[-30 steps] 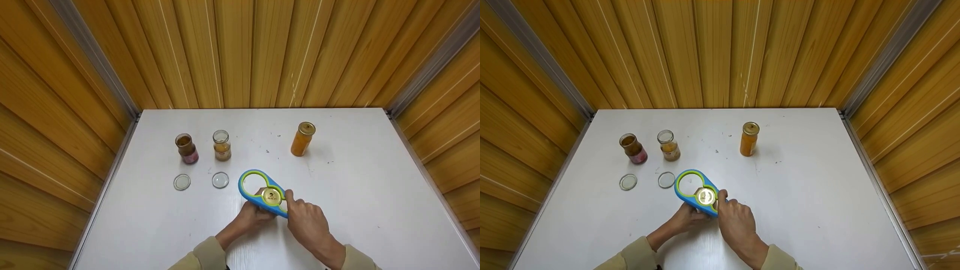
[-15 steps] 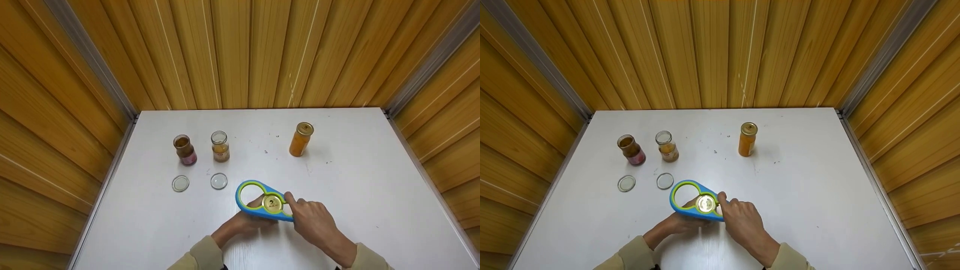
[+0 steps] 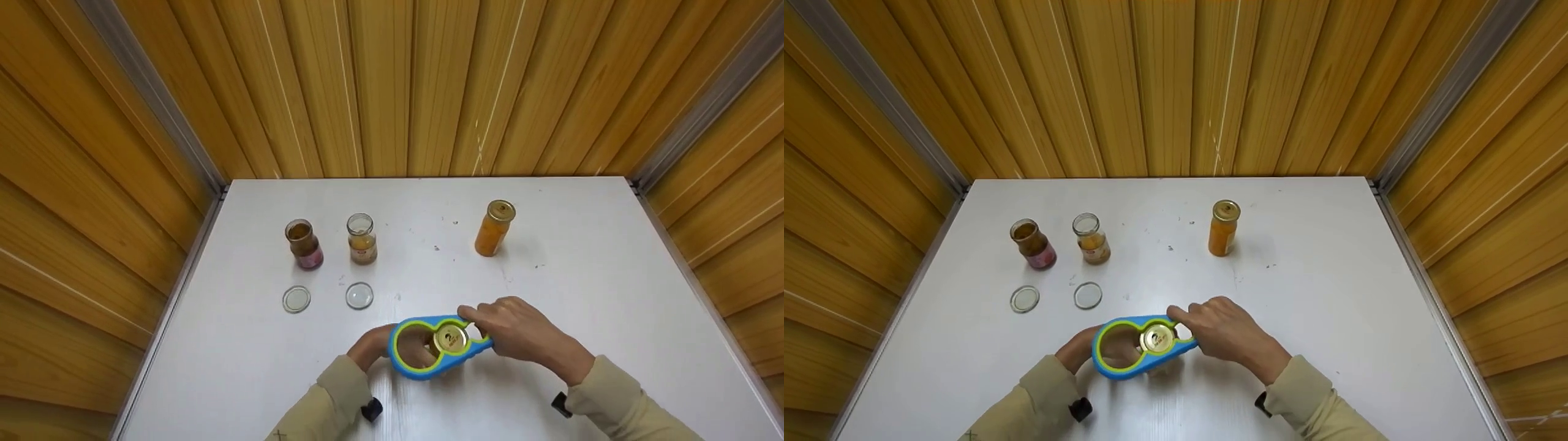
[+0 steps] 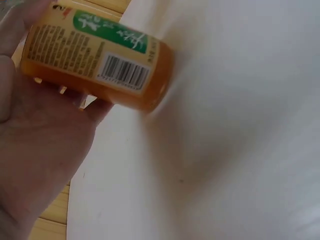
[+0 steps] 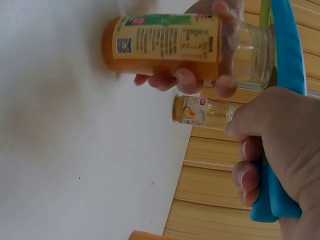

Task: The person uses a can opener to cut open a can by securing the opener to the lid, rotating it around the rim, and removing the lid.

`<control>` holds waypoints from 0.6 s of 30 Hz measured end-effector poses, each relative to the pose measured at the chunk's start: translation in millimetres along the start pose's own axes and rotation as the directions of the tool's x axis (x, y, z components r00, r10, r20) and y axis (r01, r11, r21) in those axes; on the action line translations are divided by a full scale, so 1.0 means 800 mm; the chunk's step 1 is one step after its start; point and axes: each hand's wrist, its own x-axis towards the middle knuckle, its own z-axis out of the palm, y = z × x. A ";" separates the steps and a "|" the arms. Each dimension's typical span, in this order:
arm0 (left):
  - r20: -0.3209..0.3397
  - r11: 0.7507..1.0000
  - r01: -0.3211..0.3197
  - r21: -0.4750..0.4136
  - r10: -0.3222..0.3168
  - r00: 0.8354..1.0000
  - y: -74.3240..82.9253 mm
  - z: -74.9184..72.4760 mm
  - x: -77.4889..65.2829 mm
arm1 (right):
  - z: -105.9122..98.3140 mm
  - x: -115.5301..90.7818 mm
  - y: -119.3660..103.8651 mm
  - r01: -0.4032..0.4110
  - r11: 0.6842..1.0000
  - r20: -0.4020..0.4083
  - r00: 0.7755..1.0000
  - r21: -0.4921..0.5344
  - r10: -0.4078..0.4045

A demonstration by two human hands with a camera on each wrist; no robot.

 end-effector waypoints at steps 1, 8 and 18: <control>0.026 0.999 0.020 -0.026 -0.019 0.999 0.001 -0.005 0.000 | 0.001 0.002 0.004 0.024 1.000 -0.009 1.000 0.010 -0.024; 0.241 0.997 0.080 -0.019 -0.073 0.968 0.007 -0.028 0.017 | 0.011 0.015 0.015 0.139 0.990 -0.078 0.987 0.008 -0.138; 0.311 0.983 0.164 0.083 -0.182 0.933 0.009 -0.043 0.028 | 0.010 0.024 0.014 0.200 0.979 -0.056 0.979 0.041 -0.197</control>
